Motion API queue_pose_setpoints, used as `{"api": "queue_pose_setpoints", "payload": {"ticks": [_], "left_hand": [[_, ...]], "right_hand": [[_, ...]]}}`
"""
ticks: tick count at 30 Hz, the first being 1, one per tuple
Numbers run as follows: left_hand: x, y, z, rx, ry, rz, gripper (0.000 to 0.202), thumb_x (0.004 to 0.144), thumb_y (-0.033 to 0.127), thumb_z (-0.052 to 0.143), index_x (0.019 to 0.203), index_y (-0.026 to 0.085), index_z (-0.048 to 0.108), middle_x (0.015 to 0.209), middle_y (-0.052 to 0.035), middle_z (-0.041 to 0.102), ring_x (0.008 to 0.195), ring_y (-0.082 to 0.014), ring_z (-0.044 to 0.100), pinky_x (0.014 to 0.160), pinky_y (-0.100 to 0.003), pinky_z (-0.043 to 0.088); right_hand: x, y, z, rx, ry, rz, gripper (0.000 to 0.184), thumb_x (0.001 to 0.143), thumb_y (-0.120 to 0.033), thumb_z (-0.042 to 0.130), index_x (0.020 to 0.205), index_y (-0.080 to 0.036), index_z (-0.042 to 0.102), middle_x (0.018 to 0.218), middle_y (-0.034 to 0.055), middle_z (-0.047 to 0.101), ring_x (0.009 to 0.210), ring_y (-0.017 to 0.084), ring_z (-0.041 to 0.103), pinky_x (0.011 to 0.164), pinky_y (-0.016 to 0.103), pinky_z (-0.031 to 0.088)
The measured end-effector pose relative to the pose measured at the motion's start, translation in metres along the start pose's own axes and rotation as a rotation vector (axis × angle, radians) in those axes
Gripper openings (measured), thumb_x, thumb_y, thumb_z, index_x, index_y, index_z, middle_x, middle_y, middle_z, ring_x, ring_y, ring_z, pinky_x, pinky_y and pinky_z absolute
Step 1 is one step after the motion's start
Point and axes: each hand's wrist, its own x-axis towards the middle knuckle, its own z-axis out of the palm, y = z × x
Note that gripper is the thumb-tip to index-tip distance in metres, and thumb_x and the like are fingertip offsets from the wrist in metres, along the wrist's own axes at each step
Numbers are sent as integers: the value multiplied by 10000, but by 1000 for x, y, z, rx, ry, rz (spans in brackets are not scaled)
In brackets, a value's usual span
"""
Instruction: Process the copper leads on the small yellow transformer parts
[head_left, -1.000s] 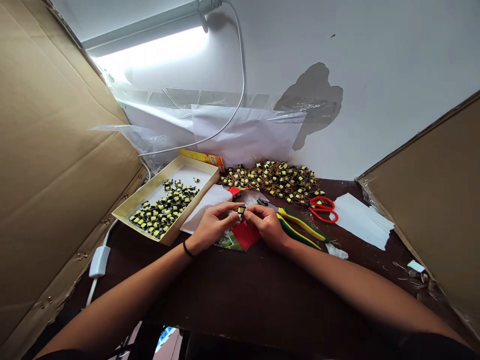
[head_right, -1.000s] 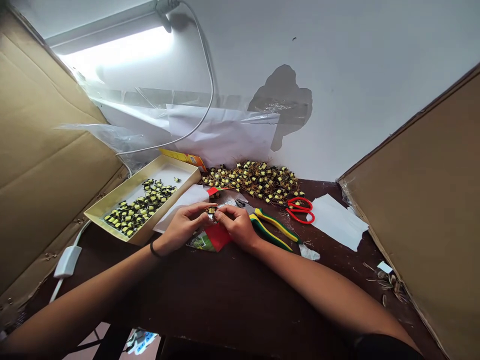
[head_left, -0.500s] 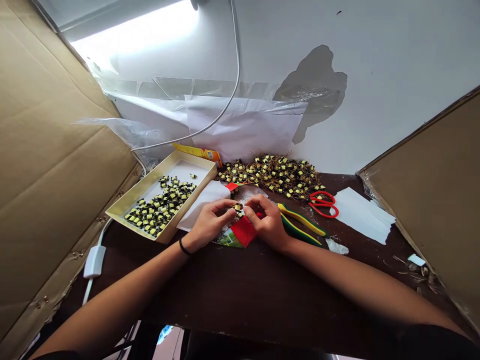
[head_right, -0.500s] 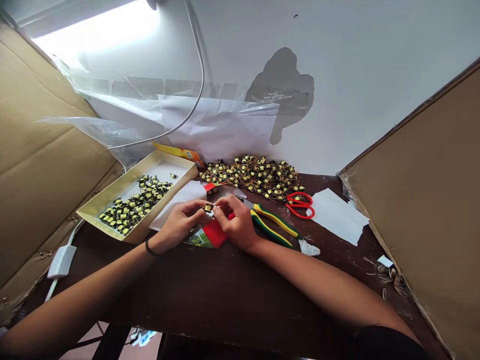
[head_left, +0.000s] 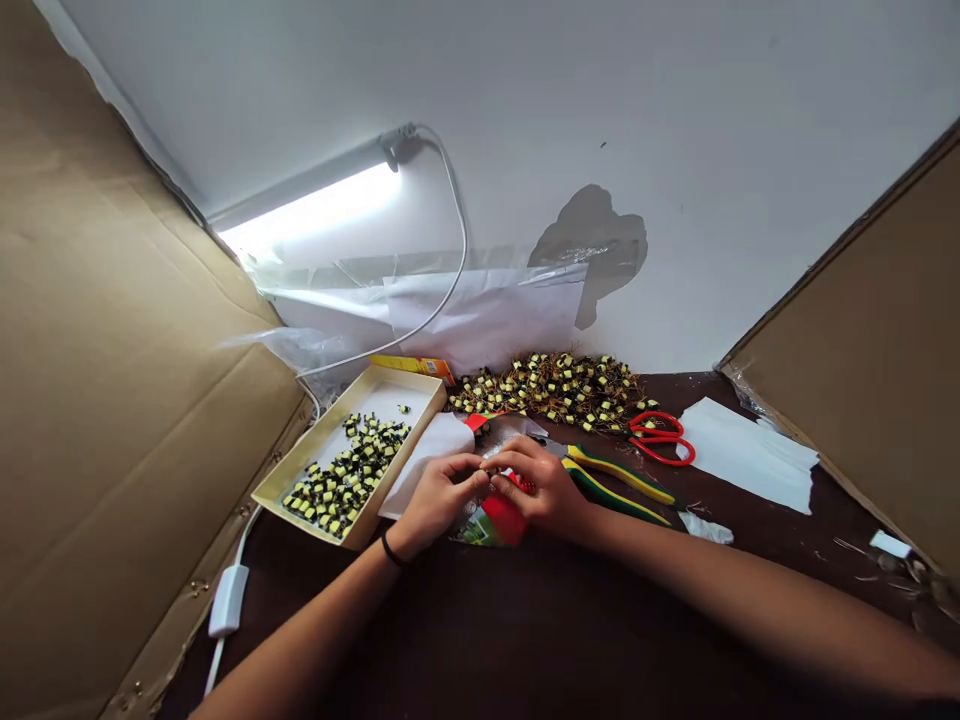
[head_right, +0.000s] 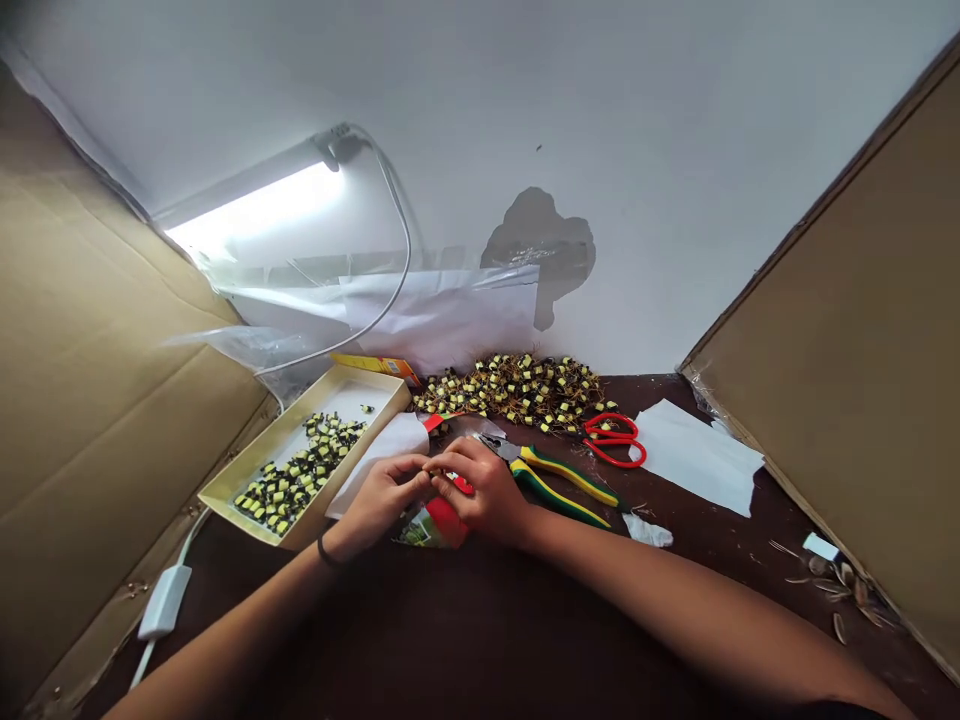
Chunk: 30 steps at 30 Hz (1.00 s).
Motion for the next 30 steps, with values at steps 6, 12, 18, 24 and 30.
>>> {"api": "queue_pose_setpoints", "payload": {"ticks": [6,12,18,24,30], "left_hand": [[0,-2,-3,57,-2,35,393,724,504,672,741,113,693,628,-11,604,567,-106,462,553,-217,389],[0,-3,-4,144,-7,57,373,757,477,641,772,109,702,668,-31,627,605,-120,488,580,-224,399],[0,-3,-2,152,14,69,353,768,457,645,833,117,712,791,-72,688,717,-163,570,652,-244,443],[0,0,-1,43,27,20,371,749,483,667,855,129,697,761,-42,672,645,-134,549,603,-233,432],[-1,-1,-1,-103,10,-50,450,703,556,693,796,118,647,676,-14,610,571,-100,491,563,-224,394]], "right_hand": [[5,-1,-1,77,-134,135,131,859,-186,587,951,-204,679,866,40,618,772,148,595,702,280,497],[7,-3,-3,112,-126,222,59,833,-202,634,835,-197,692,813,36,619,746,149,584,641,265,469],[-1,5,2,124,0,167,73,837,-242,642,835,-209,708,812,38,643,705,142,597,595,260,471],[18,-11,-17,-58,152,9,104,877,-283,591,878,-212,668,858,42,661,683,133,602,563,250,499],[200,-66,-59,-708,256,-481,241,979,-309,387,1042,-174,576,1075,72,627,1096,232,545,932,438,449]]}}
